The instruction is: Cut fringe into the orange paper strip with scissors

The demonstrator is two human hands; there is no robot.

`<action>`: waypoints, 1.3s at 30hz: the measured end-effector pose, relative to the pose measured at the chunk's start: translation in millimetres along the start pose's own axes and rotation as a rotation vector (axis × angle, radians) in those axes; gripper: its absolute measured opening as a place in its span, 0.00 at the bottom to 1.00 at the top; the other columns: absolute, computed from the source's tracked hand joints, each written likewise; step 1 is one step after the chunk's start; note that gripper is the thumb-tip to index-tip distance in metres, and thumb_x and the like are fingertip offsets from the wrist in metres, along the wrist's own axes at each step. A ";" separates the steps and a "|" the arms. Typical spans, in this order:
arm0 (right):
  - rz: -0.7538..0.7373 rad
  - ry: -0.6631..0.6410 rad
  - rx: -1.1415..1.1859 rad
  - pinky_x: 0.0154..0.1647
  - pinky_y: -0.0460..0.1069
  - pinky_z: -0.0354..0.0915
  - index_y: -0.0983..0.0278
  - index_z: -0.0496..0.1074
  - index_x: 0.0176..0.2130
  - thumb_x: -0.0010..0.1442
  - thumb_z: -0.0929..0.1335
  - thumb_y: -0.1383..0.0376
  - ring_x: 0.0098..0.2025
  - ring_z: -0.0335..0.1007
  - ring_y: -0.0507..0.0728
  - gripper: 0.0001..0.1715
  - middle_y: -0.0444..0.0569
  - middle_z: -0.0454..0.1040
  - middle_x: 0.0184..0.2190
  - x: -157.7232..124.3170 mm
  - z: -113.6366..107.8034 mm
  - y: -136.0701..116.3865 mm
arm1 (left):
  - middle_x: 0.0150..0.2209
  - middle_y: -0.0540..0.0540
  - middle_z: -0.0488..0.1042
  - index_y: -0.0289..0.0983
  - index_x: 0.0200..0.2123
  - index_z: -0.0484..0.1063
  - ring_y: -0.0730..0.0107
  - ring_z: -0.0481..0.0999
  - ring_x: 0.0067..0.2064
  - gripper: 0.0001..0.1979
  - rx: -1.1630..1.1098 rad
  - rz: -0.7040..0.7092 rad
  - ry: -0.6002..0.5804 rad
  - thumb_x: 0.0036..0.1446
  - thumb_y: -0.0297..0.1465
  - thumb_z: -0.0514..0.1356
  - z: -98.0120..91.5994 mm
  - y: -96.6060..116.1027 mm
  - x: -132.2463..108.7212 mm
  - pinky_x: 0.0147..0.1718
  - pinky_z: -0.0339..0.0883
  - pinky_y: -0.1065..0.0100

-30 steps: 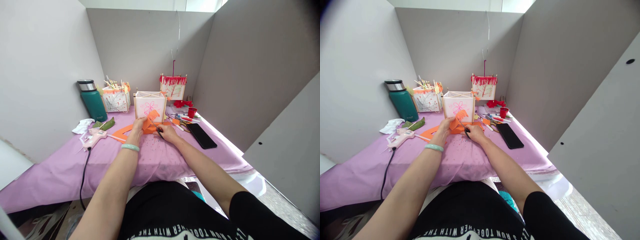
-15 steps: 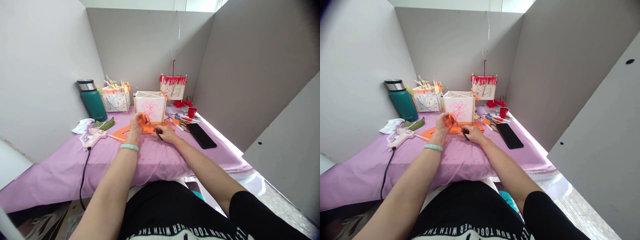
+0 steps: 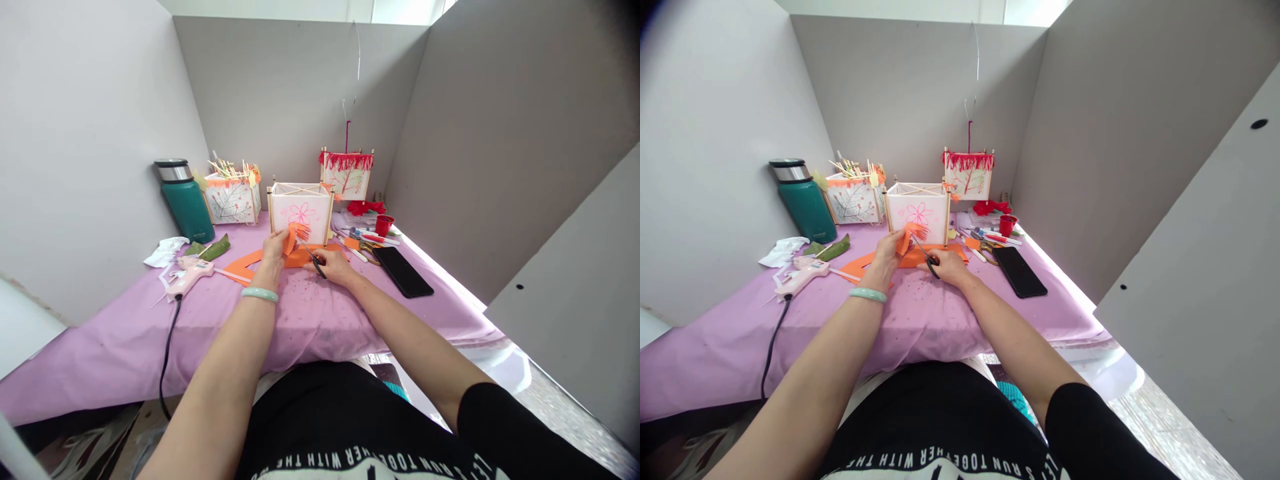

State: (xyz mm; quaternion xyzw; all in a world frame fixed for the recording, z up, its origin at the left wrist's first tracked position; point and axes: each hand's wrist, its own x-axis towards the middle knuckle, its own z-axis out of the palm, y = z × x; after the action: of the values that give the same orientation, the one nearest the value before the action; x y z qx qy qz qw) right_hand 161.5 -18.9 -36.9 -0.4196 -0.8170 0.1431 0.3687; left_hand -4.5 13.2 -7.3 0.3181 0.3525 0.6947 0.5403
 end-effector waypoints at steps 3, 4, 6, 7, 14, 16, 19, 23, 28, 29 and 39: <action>0.008 0.005 0.013 0.24 0.43 0.51 0.65 0.72 0.32 0.50 0.68 0.47 0.24 0.59 0.48 0.23 0.42 0.68 0.22 0.9 1.1 1.9 | 0.21 0.50 0.70 0.34 0.27 0.67 0.73 0.70 0.22 0.07 -0.015 -0.002 0.033 0.42 0.28 0.63 -1.5 -1.7 3.6 0.27 0.68 0.67; 0.012 0.006 0.016 0.24 0.43 0.51 0.65 0.72 0.32 0.50 0.68 0.47 0.24 0.59 0.48 0.23 0.42 0.67 0.22 1.0 1.2 2.2 | 0.21 0.50 0.71 0.34 0.27 0.67 0.73 0.70 0.23 0.07 -0.020 -0.006 0.044 0.42 0.29 0.63 -1.9 -2.1 4.6 0.27 0.68 0.67; 0.016 0.004 0.019 0.24 0.43 0.51 0.65 0.73 0.33 0.49 0.68 0.46 0.24 0.59 0.48 0.24 0.42 0.67 0.22 1.0 1.0 2.0 | 0.21 0.50 0.71 0.34 0.27 0.67 0.73 0.70 0.23 0.08 -0.024 -0.013 0.058 0.42 0.29 0.63 -2.2 -2.5 5.9 0.28 0.68 0.66; 0.016 0.001 0.019 0.25 0.43 0.51 0.65 0.73 0.32 0.49 0.68 0.46 0.24 0.59 0.48 0.25 0.42 0.67 0.22 0.9 0.7 1.7 | 0.21 0.50 0.71 0.34 0.27 0.67 0.73 0.70 0.23 0.08 -0.022 -0.015 0.062 0.42 0.29 0.63 -2.2 -2.6 6.3 0.28 0.68 0.66; 0.024 -0.021 -0.020 0.26 0.44 0.50 0.65 0.72 0.32 0.49 0.68 0.45 0.25 0.60 0.49 0.25 0.43 0.68 0.23 -0.4 -3.4 -2.0 | 0.21 0.50 0.71 0.34 0.27 0.67 0.72 0.70 0.23 0.07 -0.015 0.001 0.078 0.41 0.27 0.62 -3.5 -4.3 9.0 0.27 0.65 0.68; 0.024 -0.020 -0.034 0.26 0.44 0.50 0.65 0.73 0.32 0.49 0.68 0.45 0.25 0.60 0.49 0.25 0.43 0.69 0.23 -0.2 -4.1 -2.1 | 0.22 0.50 0.71 0.33 0.26 0.67 0.73 0.70 0.23 0.07 -0.020 0.007 0.078 0.40 0.27 0.62 -4.0 -4.7 9.5 0.26 0.64 0.69; 0.026 -0.035 -0.053 0.26 0.44 0.50 0.64 0.72 0.31 0.49 0.67 0.45 0.25 0.61 0.49 0.25 0.42 0.69 0.23 0.4 -4.2 -1.3 | 0.22 0.49 0.72 0.33 0.26 0.68 0.73 0.71 0.23 0.07 -0.034 0.010 0.043 0.40 0.27 0.63 -3.9 -4.2 7.8 0.26 0.63 0.69; 0.024 -0.040 -0.064 0.27 0.44 0.50 0.64 0.72 0.31 0.50 0.67 0.44 0.25 0.61 0.49 0.26 0.43 0.69 0.23 0.9 -3.7 0.1 | 0.22 0.50 0.72 0.33 0.26 0.68 0.72 0.71 0.24 0.08 -0.019 0.013 0.015 0.39 0.26 0.64 -2.6 -3.0 3.2 0.27 0.64 0.69; 0.025 -0.028 -0.077 0.25 0.44 0.49 0.64 0.72 0.30 0.50 0.67 0.46 0.24 0.60 0.48 0.23 0.42 0.68 0.22 0.6 -4.0 -0.8 | 0.23 0.49 0.72 0.33 0.26 0.69 0.71 0.72 0.25 0.08 0.068 -0.001 -0.042 0.39 0.26 0.64 -1.7 -4.8 2.0 0.28 0.65 0.68; 0.028 -0.028 -0.079 0.25 0.44 0.49 0.64 0.72 0.30 0.51 0.67 0.47 0.24 0.60 0.48 0.23 0.42 0.68 0.22 0.6 -4.3 -1.4 | 0.23 0.49 0.72 0.34 0.26 0.69 0.70 0.72 0.25 0.08 0.082 -0.004 -0.048 0.39 0.27 0.64 -1.7 -5.3 2.3 0.29 0.66 0.67; 0.057 -0.007 -0.112 0.25 0.44 0.50 0.64 0.74 0.34 0.50 0.68 0.46 0.25 0.61 0.49 0.24 0.44 0.71 0.25 0.5 -4.3 -3.8 | 0.22 0.49 0.71 0.34 0.26 0.68 0.72 0.71 0.24 0.06 0.108 -0.010 -0.050 0.41 0.27 0.63 -1.7 -5.0 1.8 0.29 0.65 0.68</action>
State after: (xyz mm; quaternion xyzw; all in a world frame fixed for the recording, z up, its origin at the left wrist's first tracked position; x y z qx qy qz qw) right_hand 162.2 -21.1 -31.6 -0.4622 -0.8127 0.1092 0.3376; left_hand -3.6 15.5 -12.4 0.3622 0.3774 0.6639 0.5344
